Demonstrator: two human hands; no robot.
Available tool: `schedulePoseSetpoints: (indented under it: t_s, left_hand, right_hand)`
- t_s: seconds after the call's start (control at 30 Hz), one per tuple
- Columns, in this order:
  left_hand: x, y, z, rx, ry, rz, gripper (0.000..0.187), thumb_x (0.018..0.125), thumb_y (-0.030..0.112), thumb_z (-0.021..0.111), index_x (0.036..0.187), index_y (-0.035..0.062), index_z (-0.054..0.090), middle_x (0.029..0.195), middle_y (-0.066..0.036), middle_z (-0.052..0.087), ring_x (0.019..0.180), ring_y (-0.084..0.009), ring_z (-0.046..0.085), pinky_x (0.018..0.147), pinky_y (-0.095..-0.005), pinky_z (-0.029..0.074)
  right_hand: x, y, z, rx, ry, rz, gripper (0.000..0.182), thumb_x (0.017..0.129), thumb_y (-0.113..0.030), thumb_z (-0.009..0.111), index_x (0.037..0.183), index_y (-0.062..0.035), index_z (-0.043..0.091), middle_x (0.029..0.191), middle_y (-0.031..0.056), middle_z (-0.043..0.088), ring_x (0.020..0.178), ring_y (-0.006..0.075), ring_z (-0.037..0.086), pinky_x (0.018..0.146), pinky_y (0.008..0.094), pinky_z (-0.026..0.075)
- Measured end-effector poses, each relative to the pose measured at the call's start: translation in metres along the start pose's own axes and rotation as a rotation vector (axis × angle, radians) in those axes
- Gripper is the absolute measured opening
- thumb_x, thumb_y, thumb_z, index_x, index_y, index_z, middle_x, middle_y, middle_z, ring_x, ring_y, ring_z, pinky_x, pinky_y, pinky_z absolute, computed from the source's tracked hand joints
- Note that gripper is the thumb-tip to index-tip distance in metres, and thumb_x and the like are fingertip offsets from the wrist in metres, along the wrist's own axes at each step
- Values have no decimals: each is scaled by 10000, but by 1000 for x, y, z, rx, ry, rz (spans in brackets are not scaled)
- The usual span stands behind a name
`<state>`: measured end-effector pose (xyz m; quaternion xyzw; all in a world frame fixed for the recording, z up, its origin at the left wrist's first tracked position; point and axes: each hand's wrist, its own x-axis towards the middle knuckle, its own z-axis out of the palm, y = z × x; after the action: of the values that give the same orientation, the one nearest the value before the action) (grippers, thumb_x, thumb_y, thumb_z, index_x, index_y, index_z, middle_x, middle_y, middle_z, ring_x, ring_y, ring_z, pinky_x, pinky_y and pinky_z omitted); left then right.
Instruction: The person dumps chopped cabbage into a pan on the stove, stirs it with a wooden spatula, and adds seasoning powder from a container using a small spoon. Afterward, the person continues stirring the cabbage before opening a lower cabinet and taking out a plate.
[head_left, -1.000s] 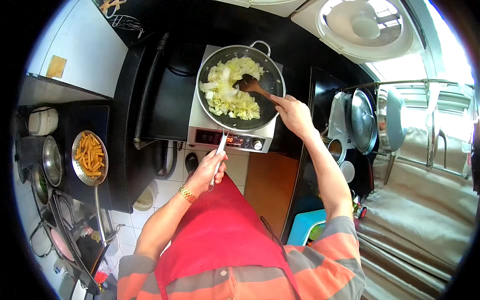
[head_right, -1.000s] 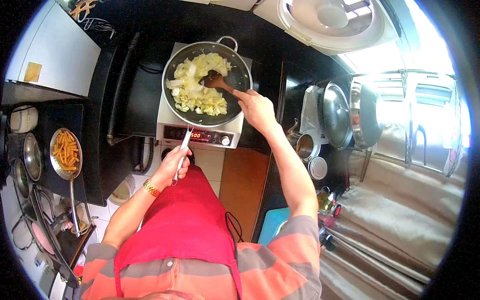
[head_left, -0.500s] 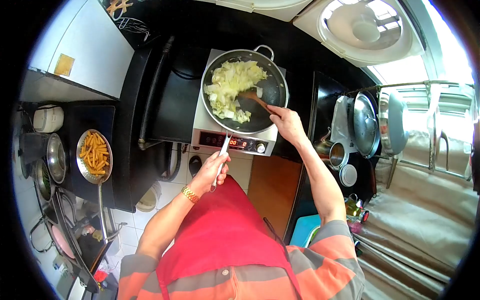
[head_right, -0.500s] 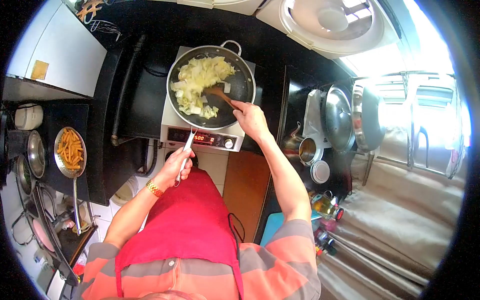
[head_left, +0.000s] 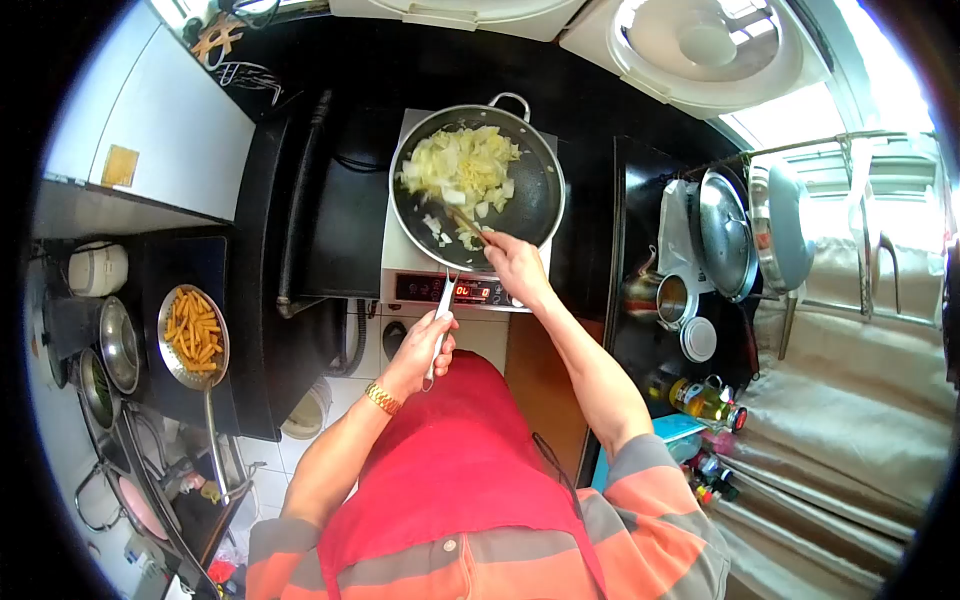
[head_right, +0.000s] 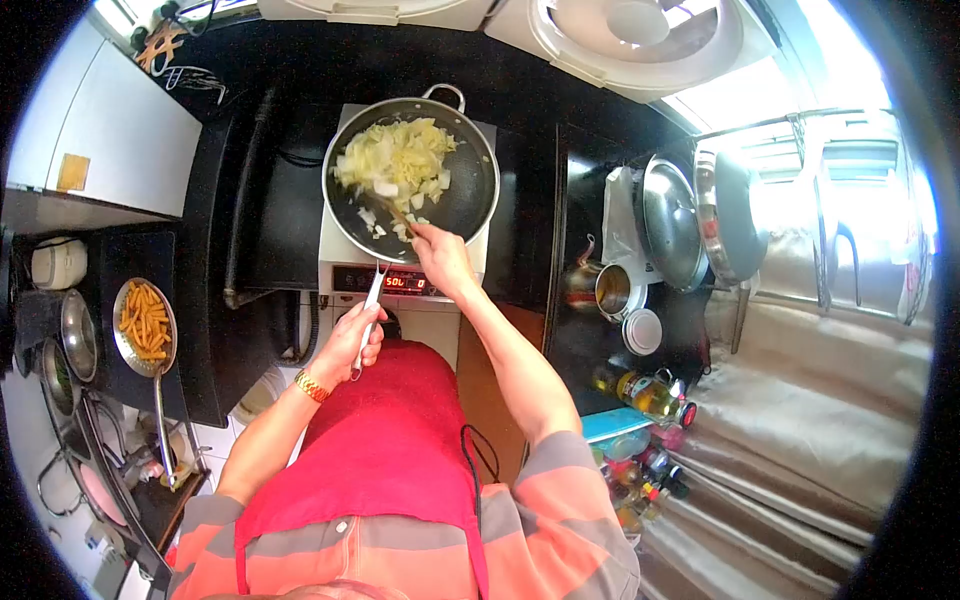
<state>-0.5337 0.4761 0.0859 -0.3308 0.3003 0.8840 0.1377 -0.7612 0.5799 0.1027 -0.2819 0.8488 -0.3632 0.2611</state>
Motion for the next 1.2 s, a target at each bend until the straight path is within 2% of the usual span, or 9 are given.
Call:
schedulePoseSetpoints:
  t_s: [0.1,0.13,0.23,0.37,0.4,0.53,0.73,0.9,1.2]
  left_hand:
    - [1,0,-1,-27,8,4,269,1126,381,543,1096,113,532,714,19,506,483,-61,437,420,-243,365]
    - [1,1,0,-26,12,10,272,1126,384,544,1095,114,531,714,19,506,483,-59,436,420,-242,366]
    - [1,0,-1,-26,10,9,277,1125,389,547,1093,114,531,715,20,507,484,-56,436,418,-240,369]
    - [0,1,-2,-20,3,0,279,1126,391,547,1091,115,530,716,20,510,487,-52,442,415,-235,375]
    - [0,1,-3,-16,6,-3,279,1126,391,547,1091,115,530,716,20,510,487,-52,442,415,-235,375]
    - [-2,2,-2,-32,9,-4,278,1125,393,549,1089,118,531,716,21,514,483,-54,444,414,-234,374]
    - [1,1,-3,-36,-11,6,281,1124,398,553,1094,120,530,720,22,515,488,-56,448,420,-236,373]
    - [-1,2,-4,-56,-8,-12,278,1124,395,553,1099,118,532,723,21,515,493,-59,448,424,-240,373]
    - [-4,4,-5,-24,-5,9,256,1129,370,539,1091,117,542,724,22,512,496,-63,453,426,-246,379]
  right_hand:
    - [4,22,-11,104,142,8,366,992,-176,652,1297,16,718,1192,248,761,1128,347,750,985,388,561]
    - [2,22,-21,117,149,42,385,1005,-171,661,1336,21,708,1201,186,787,1106,208,739,989,335,551]
    - [8,9,-48,30,191,89,404,1003,-182,662,1347,28,694,1183,198,790,1118,209,741,983,333,553]
    - [42,5,-53,-191,286,-51,370,998,-208,633,1297,-13,730,1186,265,752,1124,417,731,957,421,579]
    - [55,21,-46,-244,342,-143,358,1005,-240,604,1303,-80,723,1101,257,751,1046,469,712,923,535,565]
    - [64,21,-39,-422,258,-84,401,1026,-262,582,1391,-119,667,1086,267,734,1036,479,711,928,560,560]
    - [10,12,-90,-390,165,-91,352,967,-212,665,1286,-89,748,1047,236,746,987,427,727,872,476,582]
    - [-9,1,-159,-1000,72,-162,352,961,-137,622,1276,-216,757,936,147,721,858,346,750,738,459,608]
    - [58,12,-102,-738,28,-304,403,969,-158,665,1370,-157,694,1050,151,695,963,396,709,844,500,577]
